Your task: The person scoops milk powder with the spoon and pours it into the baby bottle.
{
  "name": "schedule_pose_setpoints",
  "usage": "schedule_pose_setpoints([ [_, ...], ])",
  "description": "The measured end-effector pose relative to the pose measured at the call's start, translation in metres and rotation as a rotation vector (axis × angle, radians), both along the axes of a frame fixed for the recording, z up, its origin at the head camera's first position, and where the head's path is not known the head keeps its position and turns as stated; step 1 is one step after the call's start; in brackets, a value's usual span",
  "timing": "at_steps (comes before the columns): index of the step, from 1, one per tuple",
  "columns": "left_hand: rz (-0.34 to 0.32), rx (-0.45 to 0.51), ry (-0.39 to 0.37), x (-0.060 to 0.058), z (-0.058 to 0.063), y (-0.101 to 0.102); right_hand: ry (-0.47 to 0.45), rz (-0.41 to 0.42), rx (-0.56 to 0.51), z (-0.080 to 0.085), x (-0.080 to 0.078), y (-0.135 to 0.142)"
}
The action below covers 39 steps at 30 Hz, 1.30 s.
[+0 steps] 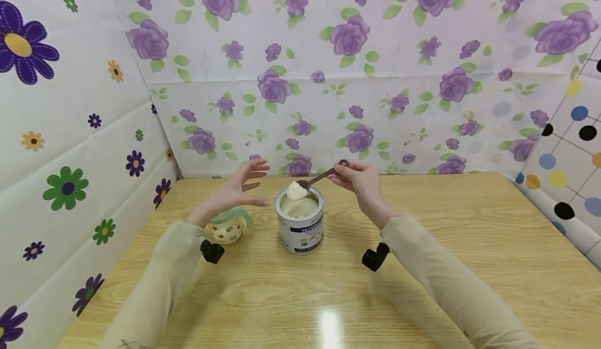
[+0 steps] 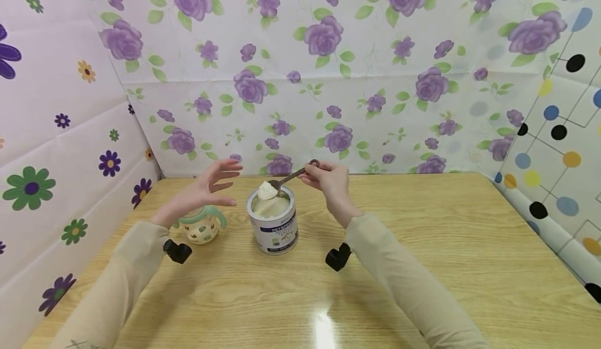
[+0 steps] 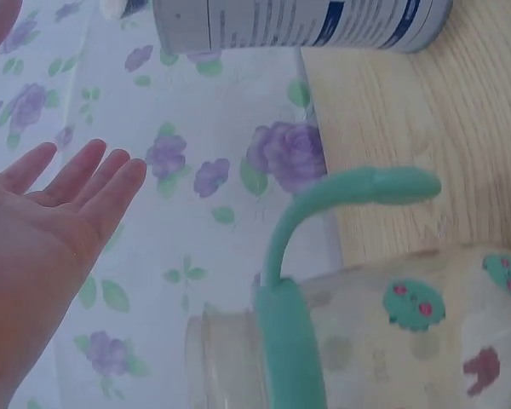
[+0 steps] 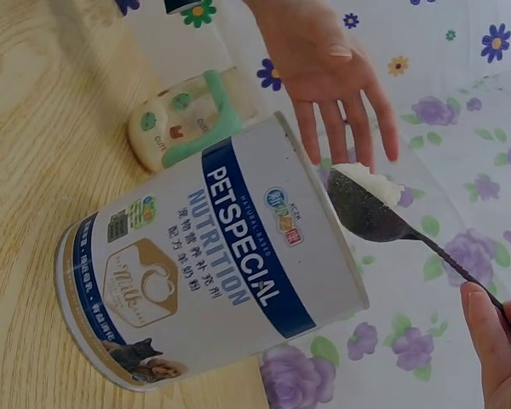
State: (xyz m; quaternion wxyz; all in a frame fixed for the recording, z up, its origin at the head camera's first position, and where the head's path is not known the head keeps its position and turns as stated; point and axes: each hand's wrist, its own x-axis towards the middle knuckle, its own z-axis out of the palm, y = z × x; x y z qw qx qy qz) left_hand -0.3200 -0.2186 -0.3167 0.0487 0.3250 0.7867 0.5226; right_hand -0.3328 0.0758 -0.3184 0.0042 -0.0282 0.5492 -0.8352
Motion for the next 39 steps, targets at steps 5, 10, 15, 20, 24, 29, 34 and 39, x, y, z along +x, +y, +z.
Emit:
schedule_pose_setpoints([
  [5,0.039,0.001,0.013,0.003,0.003,-0.015,-0.014,0.013,-0.013,0.003,-0.001,-0.004],
  [10,0.089,0.031,-0.02,0.005,0.004,-0.029,-0.017,0.021,-0.042,0.008,-0.001,-0.008],
  [15,0.118,0.041,-0.045,0.007,0.002,-0.039,-0.022,0.025,-0.046,0.014,-0.001,-0.014],
  [20,0.148,0.037,-0.05,0.008,0.0,-0.052,-0.037,0.031,-0.074,0.019,-0.003,-0.026],
  [24,0.186,0.009,-0.054,0.009,-0.004,-0.064,-0.034,0.027,-0.094,0.022,-0.005,-0.038],
  [29,0.238,-0.016,-0.072,0.01,-0.013,-0.078,-0.035,0.04,-0.083,0.028,-0.007,-0.052],
  [34,0.249,-0.014,-0.06,0.01,-0.023,-0.091,-0.032,0.044,-0.079,0.035,-0.009,-0.067],
  [39,0.255,-0.028,-0.073,0.013,-0.033,-0.101,-0.03,0.061,-0.058,0.038,-0.008,-0.083],
])
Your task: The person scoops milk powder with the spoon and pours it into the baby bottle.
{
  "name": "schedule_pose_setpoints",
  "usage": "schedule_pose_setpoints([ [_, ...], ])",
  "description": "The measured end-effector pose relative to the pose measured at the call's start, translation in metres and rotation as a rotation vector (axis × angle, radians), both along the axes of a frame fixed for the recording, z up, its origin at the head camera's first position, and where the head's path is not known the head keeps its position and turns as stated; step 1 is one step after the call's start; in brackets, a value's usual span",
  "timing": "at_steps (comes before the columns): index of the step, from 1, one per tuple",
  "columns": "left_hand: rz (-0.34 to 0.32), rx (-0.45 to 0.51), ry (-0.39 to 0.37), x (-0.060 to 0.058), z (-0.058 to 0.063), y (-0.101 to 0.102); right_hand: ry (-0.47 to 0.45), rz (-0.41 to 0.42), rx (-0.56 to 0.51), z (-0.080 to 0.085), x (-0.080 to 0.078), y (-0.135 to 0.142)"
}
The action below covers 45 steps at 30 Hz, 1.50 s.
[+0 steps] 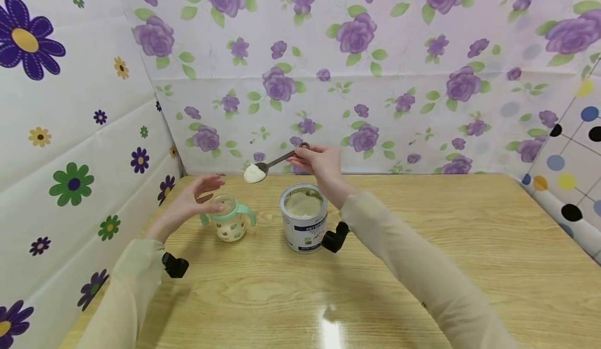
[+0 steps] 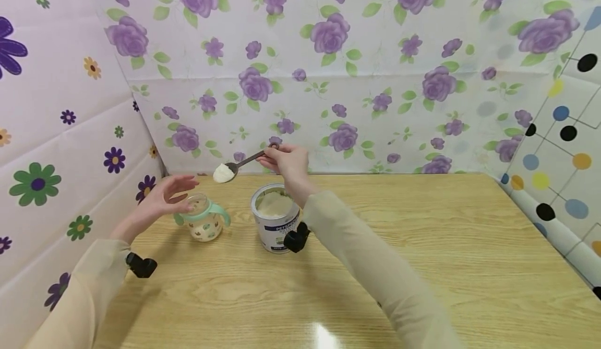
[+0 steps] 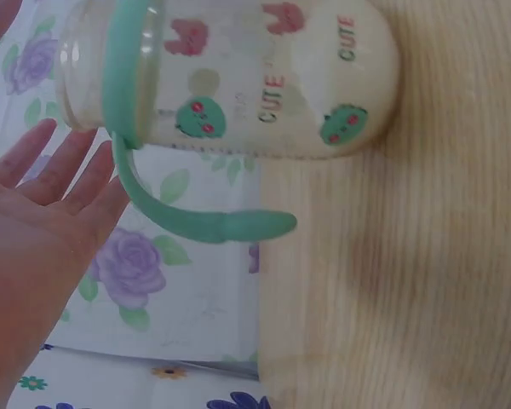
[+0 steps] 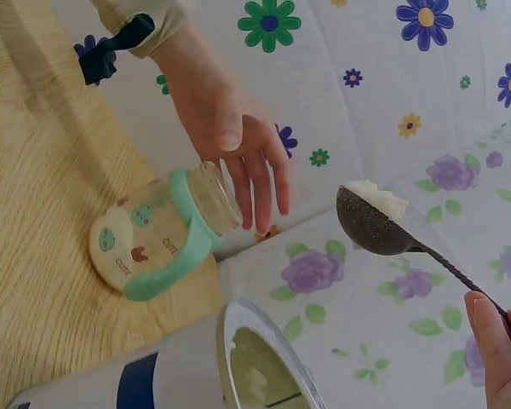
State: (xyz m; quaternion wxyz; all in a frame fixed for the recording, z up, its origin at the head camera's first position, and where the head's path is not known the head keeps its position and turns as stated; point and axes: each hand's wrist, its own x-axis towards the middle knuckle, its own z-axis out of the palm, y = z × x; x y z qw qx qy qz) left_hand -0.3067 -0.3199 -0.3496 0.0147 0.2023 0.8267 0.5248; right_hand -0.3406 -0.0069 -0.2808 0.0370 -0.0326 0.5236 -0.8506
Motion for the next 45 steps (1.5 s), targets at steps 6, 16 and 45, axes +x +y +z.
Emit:
schedule_pose_setpoints([
  [6,0.009,-0.022,-0.017,0.002,-0.007,-0.006,-0.007,0.018,0.007,-0.001,0.0,-0.016],
  [16,0.05,-0.082,-0.081,0.003,-0.016,-0.008,-0.017,0.037,0.029,-0.004,0.002,-0.039],
  [45,0.113,-0.154,-0.132,0.002,-0.021,-0.008,0.036,0.004,0.174,-0.018,0.003,-0.07],
])
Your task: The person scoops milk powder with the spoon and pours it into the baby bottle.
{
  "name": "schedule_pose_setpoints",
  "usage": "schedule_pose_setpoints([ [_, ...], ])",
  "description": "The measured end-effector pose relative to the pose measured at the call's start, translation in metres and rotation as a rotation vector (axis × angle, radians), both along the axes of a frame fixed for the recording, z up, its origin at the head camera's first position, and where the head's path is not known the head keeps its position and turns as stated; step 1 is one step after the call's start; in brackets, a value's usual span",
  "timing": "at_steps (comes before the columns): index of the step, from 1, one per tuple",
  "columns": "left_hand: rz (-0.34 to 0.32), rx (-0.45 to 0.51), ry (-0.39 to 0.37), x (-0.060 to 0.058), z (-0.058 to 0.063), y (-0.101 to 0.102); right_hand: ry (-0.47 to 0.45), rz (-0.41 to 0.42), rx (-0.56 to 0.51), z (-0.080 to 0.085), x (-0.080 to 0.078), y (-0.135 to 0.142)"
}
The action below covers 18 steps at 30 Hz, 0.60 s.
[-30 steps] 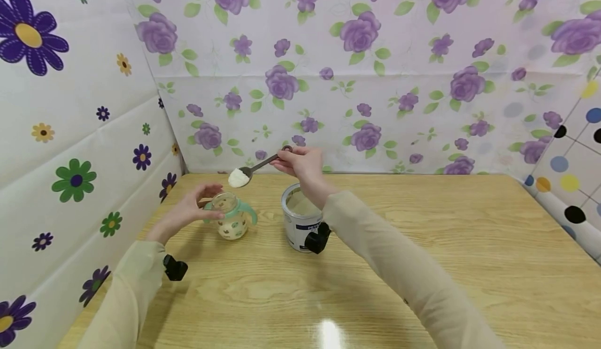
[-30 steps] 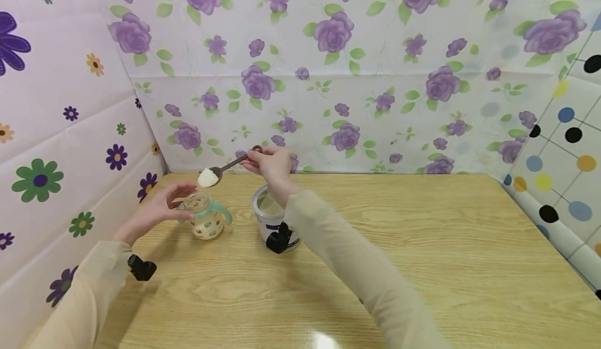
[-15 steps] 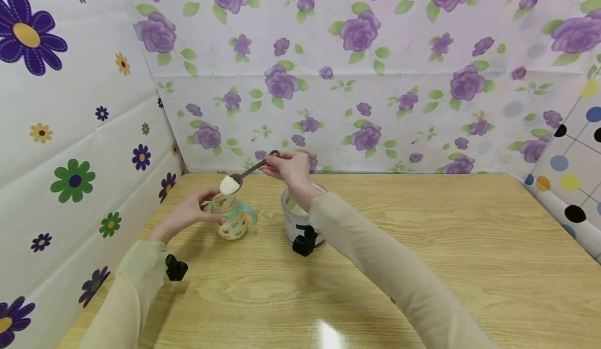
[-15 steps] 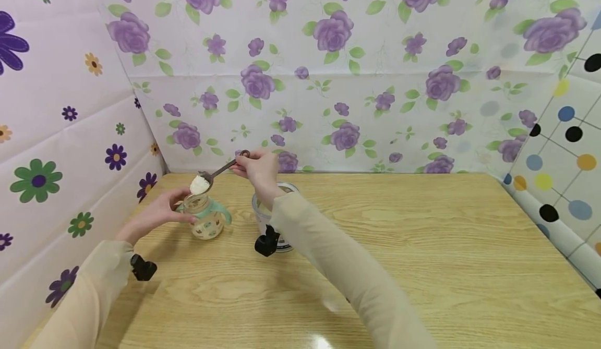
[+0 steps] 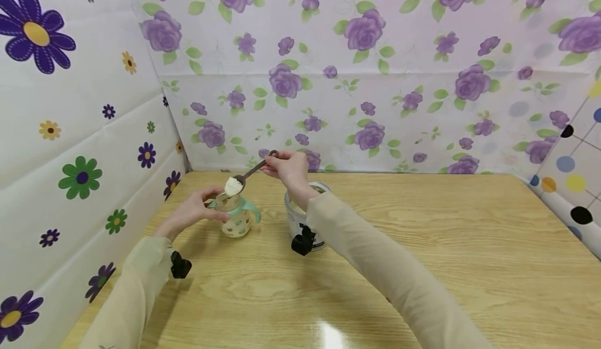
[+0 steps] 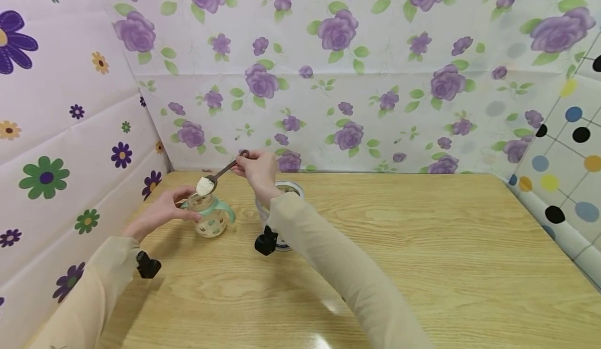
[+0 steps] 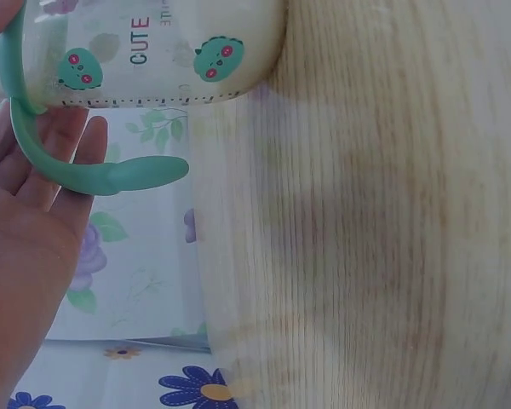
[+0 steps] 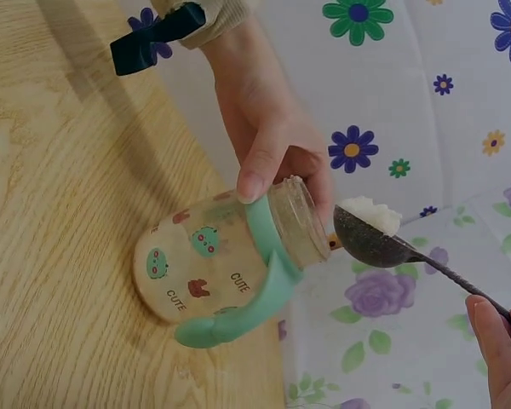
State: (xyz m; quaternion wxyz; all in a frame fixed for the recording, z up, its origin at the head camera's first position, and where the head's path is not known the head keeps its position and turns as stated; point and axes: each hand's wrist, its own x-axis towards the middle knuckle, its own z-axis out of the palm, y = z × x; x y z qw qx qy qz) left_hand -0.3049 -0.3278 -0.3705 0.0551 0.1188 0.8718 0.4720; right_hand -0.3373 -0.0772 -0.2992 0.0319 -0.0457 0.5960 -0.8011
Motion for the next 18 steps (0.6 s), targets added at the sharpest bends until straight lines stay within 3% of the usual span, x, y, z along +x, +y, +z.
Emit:
schedule_pose_setpoints([
  [12,0.005,-0.02,0.017,-0.0041,-0.0038,-0.0014,-0.001,0.003,-0.007,-0.0022,-0.0017,-0.0063],
  [18,-0.008,-0.011,0.001,0.0018,0.0057,0.0036,0.01,0.009,0.013,-0.0023,-0.0007,-0.0094],
])
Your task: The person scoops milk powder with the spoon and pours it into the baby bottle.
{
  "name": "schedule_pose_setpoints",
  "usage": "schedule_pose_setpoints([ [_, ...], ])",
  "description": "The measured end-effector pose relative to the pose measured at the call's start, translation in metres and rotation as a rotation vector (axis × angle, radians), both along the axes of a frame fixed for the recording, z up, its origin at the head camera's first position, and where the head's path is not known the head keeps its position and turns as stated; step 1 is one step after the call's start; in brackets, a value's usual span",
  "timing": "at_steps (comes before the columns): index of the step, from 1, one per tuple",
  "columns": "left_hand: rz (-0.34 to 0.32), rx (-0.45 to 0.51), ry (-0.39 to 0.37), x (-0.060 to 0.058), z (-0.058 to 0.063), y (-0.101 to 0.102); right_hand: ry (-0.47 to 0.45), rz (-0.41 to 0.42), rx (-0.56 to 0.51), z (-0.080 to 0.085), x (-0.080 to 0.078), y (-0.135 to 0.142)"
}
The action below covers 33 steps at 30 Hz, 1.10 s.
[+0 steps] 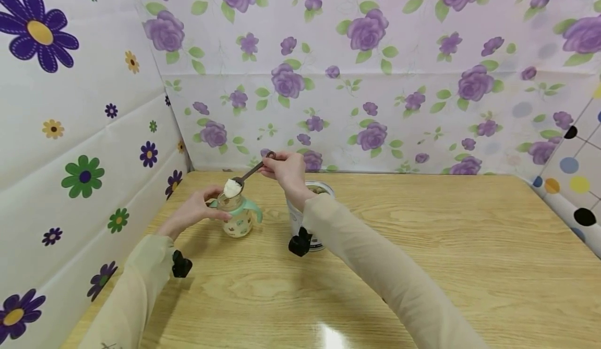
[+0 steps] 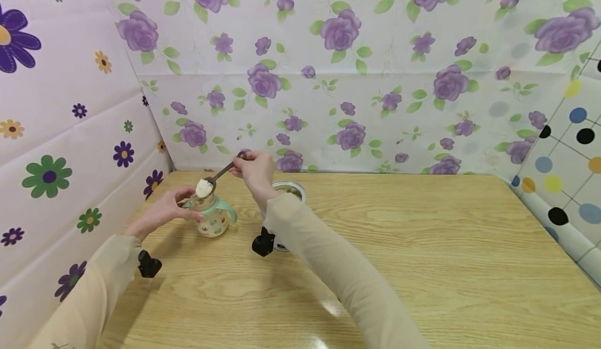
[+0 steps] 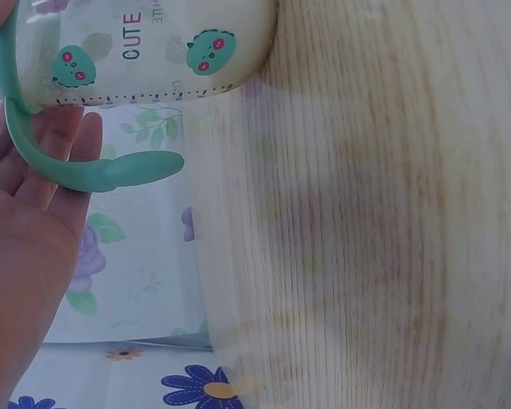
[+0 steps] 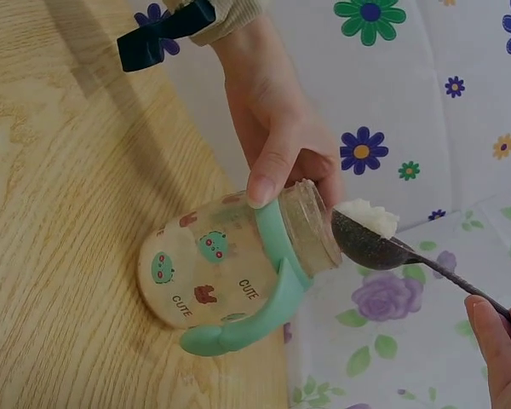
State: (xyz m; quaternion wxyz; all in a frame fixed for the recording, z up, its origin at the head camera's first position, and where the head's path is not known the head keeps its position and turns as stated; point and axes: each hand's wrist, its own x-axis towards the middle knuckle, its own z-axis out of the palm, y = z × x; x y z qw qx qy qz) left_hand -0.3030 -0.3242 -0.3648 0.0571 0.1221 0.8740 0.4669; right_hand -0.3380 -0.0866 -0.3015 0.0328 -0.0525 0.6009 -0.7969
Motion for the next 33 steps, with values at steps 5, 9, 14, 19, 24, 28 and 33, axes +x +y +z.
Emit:
schedule_pose_setpoints([
  [5,-0.008,-0.006,0.011,0.003,0.004,0.004,0.016,-0.006,0.014,0.0,0.001,-0.001],
  [9,0.008,-0.023,0.017,-0.005,-0.006,-0.001,0.027,0.002,0.019,-0.001,0.002,-0.002],
  [14,0.014,-0.027,0.026,-0.007,-0.009,-0.003,0.04,0.015,0.017,-0.002,0.003,-0.004],
  [19,0.019,-0.036,0.021,-0.008,-0.008,-0.003,0.054,0.012,0.012,-0.003,0.004,-0.006],
  [24,0.016,-0.034,0.025,-0.008,-0.008,-0.003,0.08,0.001,0.029,-0.003,0.005,-0.008],
  [28,0.009,-0.028,0.031,-0.007,-0.007,-0.003,0.109,0.012,0.044,-0.004,0.006,-0.01],
  [33,0.008,-0.028,0.028,-0.007,-0.008,-0.004,0.129,0.03,0.066,-0.004,0.008,-0.013],
])
